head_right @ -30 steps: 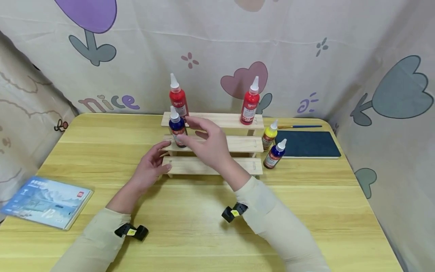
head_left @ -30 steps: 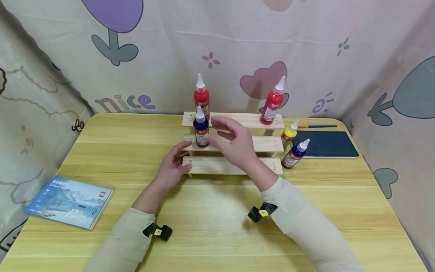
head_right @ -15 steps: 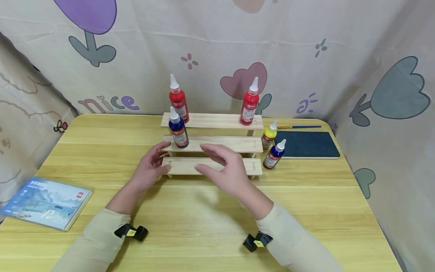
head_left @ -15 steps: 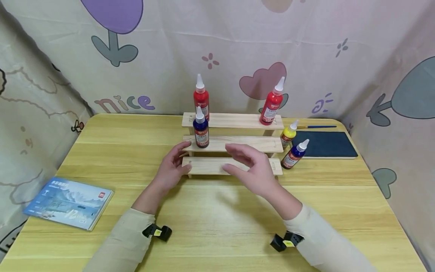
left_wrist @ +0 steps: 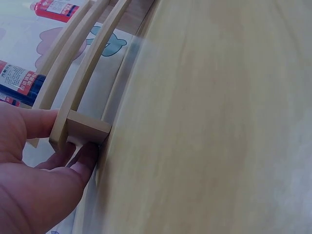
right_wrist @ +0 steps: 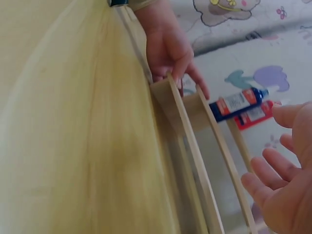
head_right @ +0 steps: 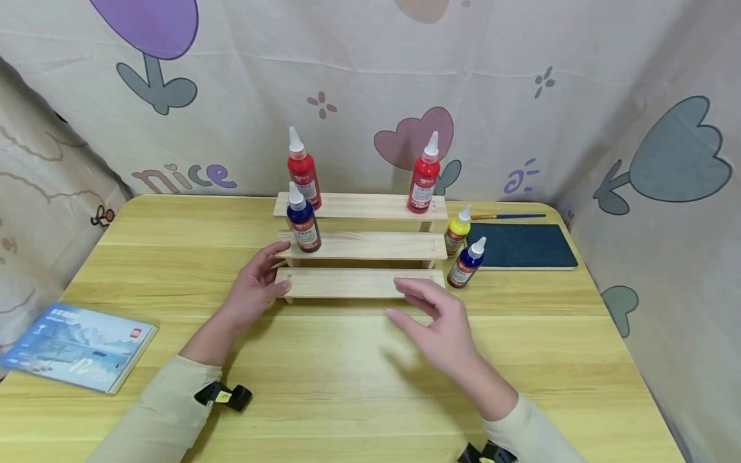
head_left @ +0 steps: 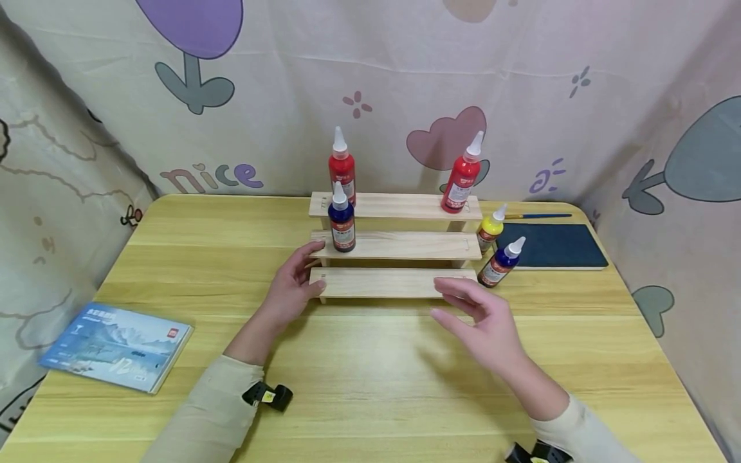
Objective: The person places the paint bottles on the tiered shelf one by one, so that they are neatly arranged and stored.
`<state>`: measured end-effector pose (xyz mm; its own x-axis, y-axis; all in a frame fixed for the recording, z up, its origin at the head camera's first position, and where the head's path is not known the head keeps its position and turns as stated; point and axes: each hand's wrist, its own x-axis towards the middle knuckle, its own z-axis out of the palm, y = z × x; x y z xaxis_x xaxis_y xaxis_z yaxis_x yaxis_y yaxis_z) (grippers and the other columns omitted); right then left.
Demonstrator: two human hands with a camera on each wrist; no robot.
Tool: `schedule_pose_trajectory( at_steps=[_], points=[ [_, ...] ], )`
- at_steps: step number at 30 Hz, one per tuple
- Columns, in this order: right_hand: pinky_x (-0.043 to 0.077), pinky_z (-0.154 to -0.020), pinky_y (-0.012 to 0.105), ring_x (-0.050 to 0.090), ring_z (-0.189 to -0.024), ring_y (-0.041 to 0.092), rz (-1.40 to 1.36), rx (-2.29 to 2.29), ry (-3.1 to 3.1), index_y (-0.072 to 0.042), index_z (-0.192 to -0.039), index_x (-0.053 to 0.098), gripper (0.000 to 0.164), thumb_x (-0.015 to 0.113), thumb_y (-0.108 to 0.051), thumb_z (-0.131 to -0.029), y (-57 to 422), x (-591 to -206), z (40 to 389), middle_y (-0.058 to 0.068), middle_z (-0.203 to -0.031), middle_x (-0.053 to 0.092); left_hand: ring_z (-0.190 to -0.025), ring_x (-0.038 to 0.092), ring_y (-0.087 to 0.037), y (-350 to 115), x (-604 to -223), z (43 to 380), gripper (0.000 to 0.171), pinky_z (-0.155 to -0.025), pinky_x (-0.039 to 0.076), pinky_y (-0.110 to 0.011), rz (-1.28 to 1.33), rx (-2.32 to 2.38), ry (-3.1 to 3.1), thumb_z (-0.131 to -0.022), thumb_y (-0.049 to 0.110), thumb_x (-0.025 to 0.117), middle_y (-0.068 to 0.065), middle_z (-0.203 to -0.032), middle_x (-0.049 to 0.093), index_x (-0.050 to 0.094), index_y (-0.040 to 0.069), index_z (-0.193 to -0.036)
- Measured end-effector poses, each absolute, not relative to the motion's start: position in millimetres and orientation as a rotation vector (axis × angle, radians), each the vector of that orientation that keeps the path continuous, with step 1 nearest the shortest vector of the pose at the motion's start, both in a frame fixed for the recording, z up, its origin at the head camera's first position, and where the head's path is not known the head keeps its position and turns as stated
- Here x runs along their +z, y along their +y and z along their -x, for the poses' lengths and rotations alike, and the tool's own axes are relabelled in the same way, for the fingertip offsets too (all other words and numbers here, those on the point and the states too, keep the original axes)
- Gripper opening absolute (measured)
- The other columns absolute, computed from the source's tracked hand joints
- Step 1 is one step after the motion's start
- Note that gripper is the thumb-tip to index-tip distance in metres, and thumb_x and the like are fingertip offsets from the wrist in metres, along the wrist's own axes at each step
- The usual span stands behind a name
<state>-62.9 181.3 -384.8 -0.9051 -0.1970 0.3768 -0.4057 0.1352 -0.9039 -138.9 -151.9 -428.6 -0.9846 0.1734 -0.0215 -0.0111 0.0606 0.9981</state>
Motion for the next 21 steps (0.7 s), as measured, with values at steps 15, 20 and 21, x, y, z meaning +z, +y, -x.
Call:
schedule_pose_trajectory(
  at_steps=[15,20,21],
  points=[
    [0.054,-0.087,0.034,0.067,-0.104,0.025,-0.347,1.868,-2.127,0.018,-0.116,0.061,0.038,0.066,0.026,-0.079,253.5,-388.6,49.4,0.027,-0.114,0.066,-0.134,0.043,-0.028,-152.6,-427.1,138.1,0.075,-0.113,0.031,-0.042,-0.162,2.043,2.184,-0.087,-0.02,0.06,-0.011,-0.149,0.043,0.045,0.02,-0.149],
    [0.054,-0.085,0.029,0.067,-0.105,0.022,-0.218,1.847,-2.093,0.017,-0.118,0.061,0.037,0.067,0.022,-0.082,268.0,-382.7,57.9,0.018,-0.115,0.069,-0.133,0.043,-0.029,-152.4,-427.1,138.0,0.076,-0.113,0.032,-0.042,-0.168,2.045,2.185,-0.086,-0.02,0.06,-0.011,-0.149,0.043,0.045,0.02,-0.149],
    [0.053,-0.085,0.027,0.067,-0.105,0.022,-0.177,1.824,-2.1,0.016,-0.119,0.062,0.037,0.067,0.021,-0.083,270.5,-381.5,60.6,0.018,-0.115,0.069,-0.133,0.043,-0.029,-152.4,-427.2,138.1,0.076,-0.113,0.031,-0.042,-0.171,2.044,2.186,-0.086,-0.02,0.06,-0.011,-0.149,0.042,0.045,0.02,-0.149]
  ],
)
